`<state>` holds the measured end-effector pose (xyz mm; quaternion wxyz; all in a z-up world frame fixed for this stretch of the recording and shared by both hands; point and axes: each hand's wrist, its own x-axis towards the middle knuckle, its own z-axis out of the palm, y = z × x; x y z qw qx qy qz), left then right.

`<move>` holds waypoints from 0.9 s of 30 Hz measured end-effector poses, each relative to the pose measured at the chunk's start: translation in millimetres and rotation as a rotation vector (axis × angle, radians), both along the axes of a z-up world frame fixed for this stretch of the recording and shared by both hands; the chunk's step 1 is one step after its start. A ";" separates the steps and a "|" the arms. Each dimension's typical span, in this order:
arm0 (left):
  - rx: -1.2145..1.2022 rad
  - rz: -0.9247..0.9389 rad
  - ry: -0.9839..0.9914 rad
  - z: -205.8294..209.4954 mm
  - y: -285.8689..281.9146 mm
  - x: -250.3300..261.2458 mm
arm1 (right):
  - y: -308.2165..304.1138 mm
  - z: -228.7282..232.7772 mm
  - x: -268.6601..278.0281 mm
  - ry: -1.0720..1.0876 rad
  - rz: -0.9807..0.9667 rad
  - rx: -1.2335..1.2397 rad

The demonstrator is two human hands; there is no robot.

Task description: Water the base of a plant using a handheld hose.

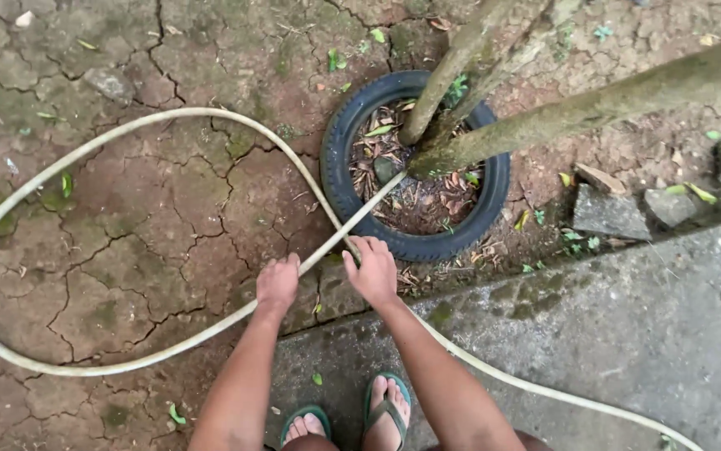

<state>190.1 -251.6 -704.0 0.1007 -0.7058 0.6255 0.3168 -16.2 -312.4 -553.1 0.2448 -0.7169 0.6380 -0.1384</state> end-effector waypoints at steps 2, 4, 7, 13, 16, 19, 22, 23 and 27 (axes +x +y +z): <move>0.131 0.070 0.092 70.3 -22.2 -11.9 | 2.3 14.1 -8.2 -0.008 -0.014 -0.029; 0.263 0.157 0.173 106.3 0.1 -9.8 | 28.3 24.0 -5.0 -0.032 -0.009 -0.054; 0.016 0.043 0.199 83.8 -12.5 -15.3 | 4.3 24.8 -7.4 -0.046 -0.020 -0.221; 0.099 0.339 0.323 144.5 30.9 -24.7 | 31.3 82.7 -9.8 -0.039 -0.135 -0.006; 0.086 0.380 0.281 188.5 36.2 -15.8 | 64.9 98.2 -6.8 -0.003 -0.257 -0.036; -0.010 0.420 0.250 221.0 34.7 -3.9 | 78.7 105.2 -4.6 0.126 -0.303 -0.169; -0.138 0.420 0.233 262.7 29.3 9.8 | 78.7 93.8 1.5 -0.051 -0.600 -0.036; -0.182 0.423 0.240 279.6 27.5 12.4 | 70.9 112.8 7.7 -0.569 -0.779 0.216; -0.291 0.449 0.285 354.2 21.1 12.3 | 37.4 190.7 36.9 -1.356 -0.883 0.403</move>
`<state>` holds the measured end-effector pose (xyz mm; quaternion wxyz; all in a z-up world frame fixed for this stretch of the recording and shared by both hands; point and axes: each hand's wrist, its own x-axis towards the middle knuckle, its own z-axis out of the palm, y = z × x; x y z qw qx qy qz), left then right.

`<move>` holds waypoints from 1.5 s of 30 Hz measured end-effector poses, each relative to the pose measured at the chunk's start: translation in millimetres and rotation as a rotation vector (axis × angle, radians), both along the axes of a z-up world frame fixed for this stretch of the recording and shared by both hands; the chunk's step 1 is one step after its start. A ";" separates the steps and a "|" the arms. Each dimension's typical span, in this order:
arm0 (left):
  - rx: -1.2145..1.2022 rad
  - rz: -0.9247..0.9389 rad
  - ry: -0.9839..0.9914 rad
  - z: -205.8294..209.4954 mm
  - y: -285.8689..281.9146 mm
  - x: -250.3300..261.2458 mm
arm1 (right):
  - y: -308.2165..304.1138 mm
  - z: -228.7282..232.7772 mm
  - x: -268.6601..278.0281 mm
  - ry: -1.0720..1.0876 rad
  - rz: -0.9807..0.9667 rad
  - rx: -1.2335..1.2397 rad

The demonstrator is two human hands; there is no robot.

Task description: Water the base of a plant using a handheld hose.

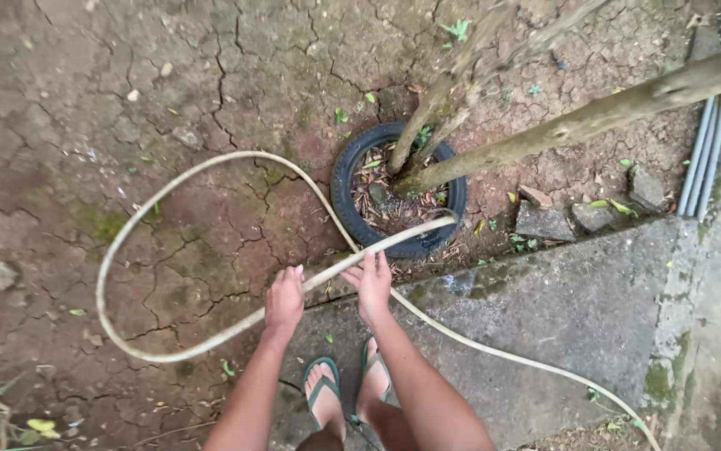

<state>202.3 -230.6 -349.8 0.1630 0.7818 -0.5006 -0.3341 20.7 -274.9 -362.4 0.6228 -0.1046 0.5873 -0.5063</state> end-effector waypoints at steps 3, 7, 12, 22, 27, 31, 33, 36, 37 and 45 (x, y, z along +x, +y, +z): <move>-0.015 0.037 0.080 51.9 3.5 -6.3 | -18.3 73.6 18.0 0.095 0.022 0.029; -0.047 -0.016 0.185 105.7 20.3 -14.9 | -30.5 127.9 14.8 0.192 0.094 -0.013; 0.095 -0.182 0.569 194.3 35.6 -28.0 | -29.9 184.1 3.4 0.298 0.337 0.034; 0.004 -0.090 0.629 250.2 86.4 -68.8 | 20.6 305.6 -11.1 0.358 0.352 0.030; -0.065 -0.117 0.527 302.6 108.3 -76.5 | 48.0 342.4 -17.4 0.391 0.357 0.057; -0.060 -0.133 0.466 304.1 123.3 -81.4 | 58.0 352.1 -24.1 0.344 0.383 0.042; -0.042 -0.158 0.416 314.0 113.2 -83.3 | 60.2 345.9 -28.7 0.373 0.406 0.053; -0.020 -0.153 0.426 335.9 134.4 -89.6 | 64.3 379.2 -36.5 0.263 0.428 0.044; -0.033 -0.154 0.423 331.6 130.6 -89.2 | 62.7 383.6 -37.0 0.264 0.428 0.031; -0.184 -0.158 0.460 312.2 103.5 -98.1 | 40.8 397.7 -39.9 0.397 0.467 0.006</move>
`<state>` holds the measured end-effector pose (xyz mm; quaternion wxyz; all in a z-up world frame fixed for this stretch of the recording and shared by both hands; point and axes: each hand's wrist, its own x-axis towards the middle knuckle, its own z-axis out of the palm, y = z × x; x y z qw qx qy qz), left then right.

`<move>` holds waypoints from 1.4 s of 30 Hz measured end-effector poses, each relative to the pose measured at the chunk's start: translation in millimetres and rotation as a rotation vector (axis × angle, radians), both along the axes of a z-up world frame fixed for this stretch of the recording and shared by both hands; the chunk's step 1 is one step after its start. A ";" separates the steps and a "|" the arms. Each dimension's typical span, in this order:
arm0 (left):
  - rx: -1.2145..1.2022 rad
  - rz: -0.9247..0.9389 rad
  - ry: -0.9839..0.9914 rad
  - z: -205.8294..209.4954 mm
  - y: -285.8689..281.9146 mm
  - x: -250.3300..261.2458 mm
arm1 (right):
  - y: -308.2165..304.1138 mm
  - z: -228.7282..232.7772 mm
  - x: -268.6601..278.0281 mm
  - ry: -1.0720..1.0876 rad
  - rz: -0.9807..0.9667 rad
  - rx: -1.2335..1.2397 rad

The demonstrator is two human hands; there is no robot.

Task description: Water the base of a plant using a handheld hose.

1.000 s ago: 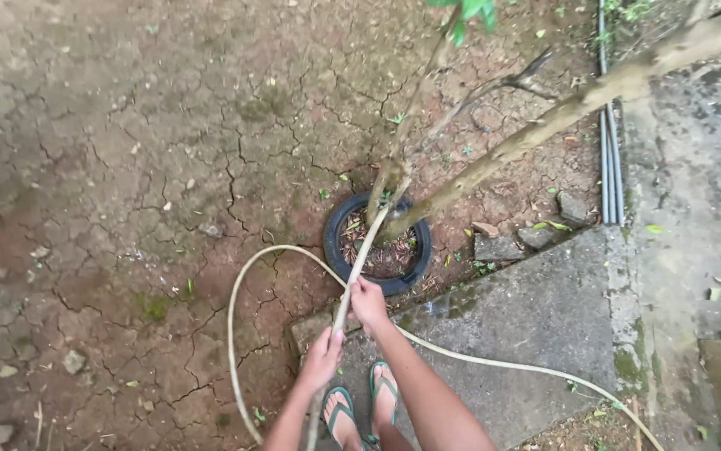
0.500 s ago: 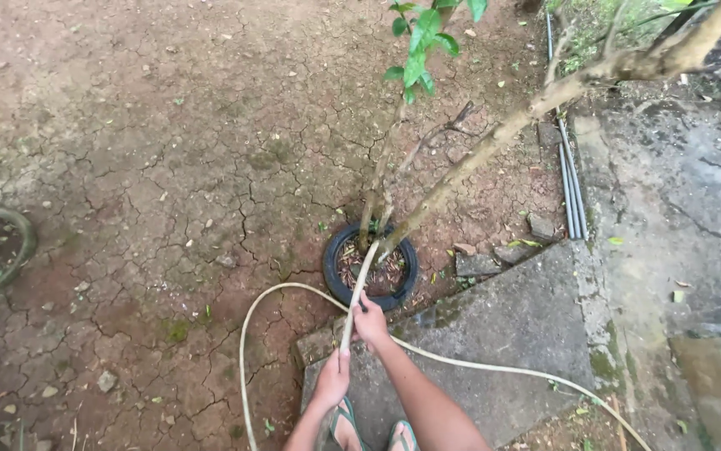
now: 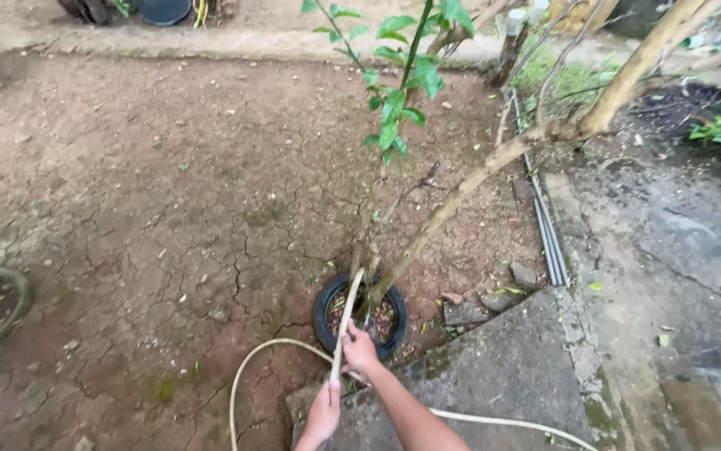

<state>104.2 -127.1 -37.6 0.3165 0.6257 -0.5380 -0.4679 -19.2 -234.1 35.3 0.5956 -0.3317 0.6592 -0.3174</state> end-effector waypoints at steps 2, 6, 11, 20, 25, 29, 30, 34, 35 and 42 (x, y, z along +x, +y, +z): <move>-0.012 0.007 -0.008 -15.9 -10.3 3.9 | -4.4 4.8 2.4 0.010 -0.004 -0.004; -0.005 0.046 -0.103 -51.0 -36.6 -1.0 | -15.2 -0.8 8.6 0.028 -0.048 0.019; 0.020 -0.027 -0.132 -33.3 -42.4 14.7 | -17.1 -31.2 18.4 0.065 -0.080 -0.125; 0.129 -0.122 -0.031 18.5 -23.9 25.2 | -13.0 -13.9 21.6 -0.060 -0.080 -0.013; 0.245 -0.050 -0.016 46.2 -22.4 28.2 | -21.5 -9.1 24.6 -0.014 -0.008 -0.040; -0.050 -0.033 0.036 59.0 -20.3 30.4 | -17.7 -17.9 20.9 0.019 0.089 -0.073; 0.044 -0.031 0.026 71.0 -22.4 30.4 | -17.9 -16.7 20.3 -0.016 0.114 -0.078; 0.017 0.004 -0.003 62.3 -19.3 29.2 | -11.4 -23.9 18.9 -0.094 0.127 -0.065; 0.026 0.000 -0.014 63.4 -22.0 28.2 | -11.8 -25.9 17.3 -0.087 0.127 -0.072; 0.168 -0.045 -0.187 83.7 -37.8 37.5 | -11.9 -30.1 12.2 -0.093 0.137 -0.052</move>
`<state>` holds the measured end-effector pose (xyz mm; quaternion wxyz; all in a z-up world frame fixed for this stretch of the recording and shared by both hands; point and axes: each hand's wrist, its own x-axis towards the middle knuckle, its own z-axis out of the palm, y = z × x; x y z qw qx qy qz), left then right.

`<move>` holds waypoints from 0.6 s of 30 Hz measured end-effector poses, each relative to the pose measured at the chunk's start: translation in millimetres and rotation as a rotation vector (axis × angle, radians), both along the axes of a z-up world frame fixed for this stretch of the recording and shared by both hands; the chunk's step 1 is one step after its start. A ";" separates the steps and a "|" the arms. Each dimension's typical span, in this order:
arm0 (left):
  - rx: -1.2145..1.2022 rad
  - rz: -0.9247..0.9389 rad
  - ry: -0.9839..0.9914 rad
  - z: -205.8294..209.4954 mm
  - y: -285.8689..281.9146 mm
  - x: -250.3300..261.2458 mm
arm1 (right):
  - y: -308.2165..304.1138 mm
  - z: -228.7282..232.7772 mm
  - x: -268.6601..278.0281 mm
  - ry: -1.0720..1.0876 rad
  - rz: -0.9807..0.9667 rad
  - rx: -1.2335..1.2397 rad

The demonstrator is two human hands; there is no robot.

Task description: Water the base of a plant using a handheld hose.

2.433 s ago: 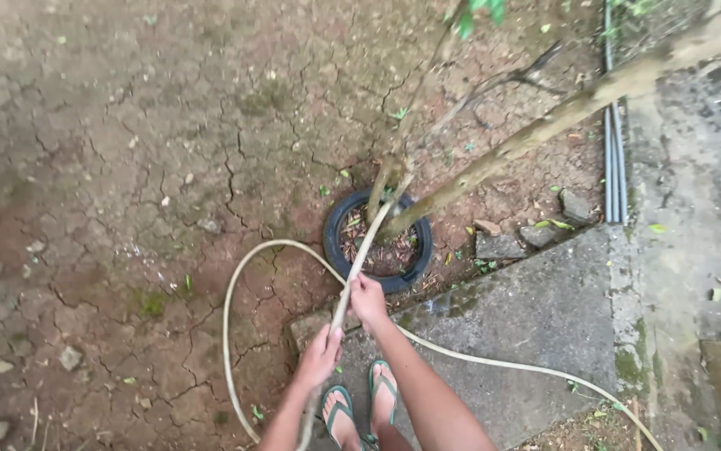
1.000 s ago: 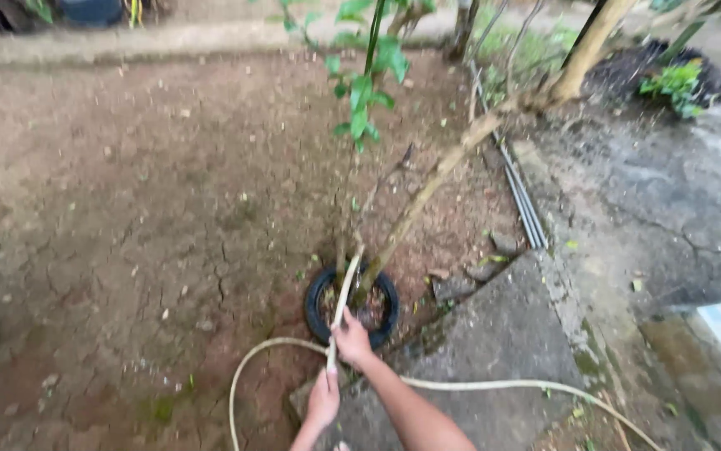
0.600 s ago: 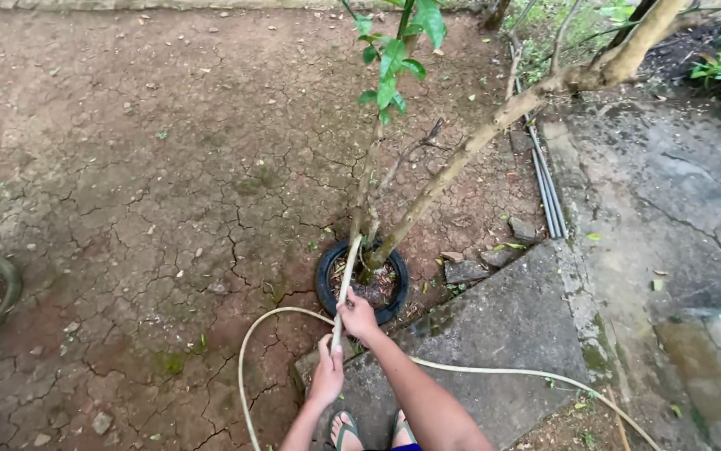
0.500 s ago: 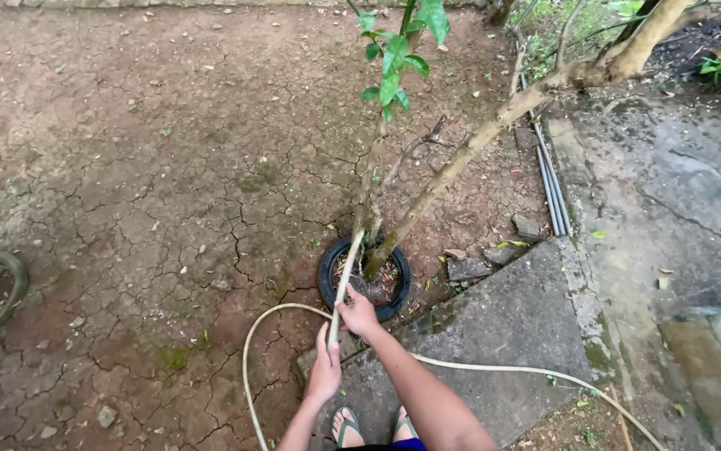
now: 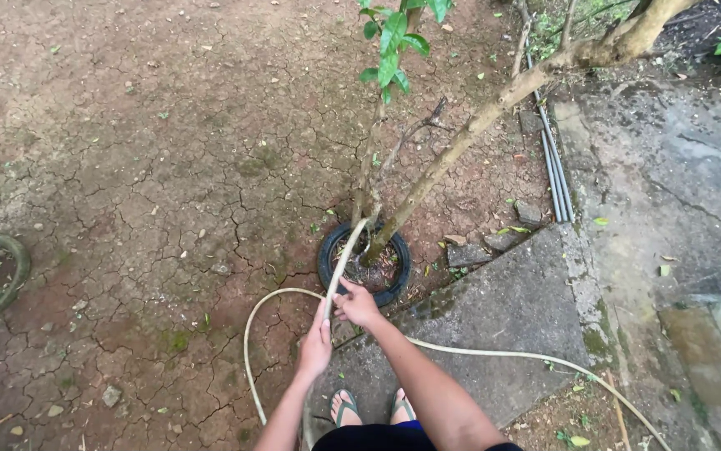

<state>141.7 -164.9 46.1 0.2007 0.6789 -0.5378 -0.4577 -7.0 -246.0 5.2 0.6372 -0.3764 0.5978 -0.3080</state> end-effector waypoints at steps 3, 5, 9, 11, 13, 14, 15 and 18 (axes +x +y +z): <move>0.070 -0.014 -0.062 9.6 -9.4 13.5 | 1.9 9.7 1.2 -0.021 0.017 0.023; 0.025 -0.001 -0.046 5.7 -5.2 18.2 | 5.4 7.5 1.7 -0.010 0.020 0.026; 0.181 0.012 -0.080 25.9 7.7 13.8 | 12.1 7.9 4.0 0.026 0.021 0.031; 0.049 0.031 -0.027 -18.2 20.0 9.7 | 14.6 9.8 7.2 -0.010 -0.001 0.047; -0.084 0.054 0.024 -34.7 31.2 5.5 | 15.9 12.5 11.2 -0.044 -0.020 0.063; -0.046 0.044 0.030 -29.5 36.2 2.5 | 16.4 14.1 12.8 -0.045 -0.057 0.072; -0.008 0.034 0.036 -24.2 40.3 -0.5 | 16.1 15.9 14.4 -0.046 -0.094 0.080; 0.113 0.030 0.027 -1.9 44.1 -10.0 | 19.6 16.8 16.6 0.167 -0.106 0.029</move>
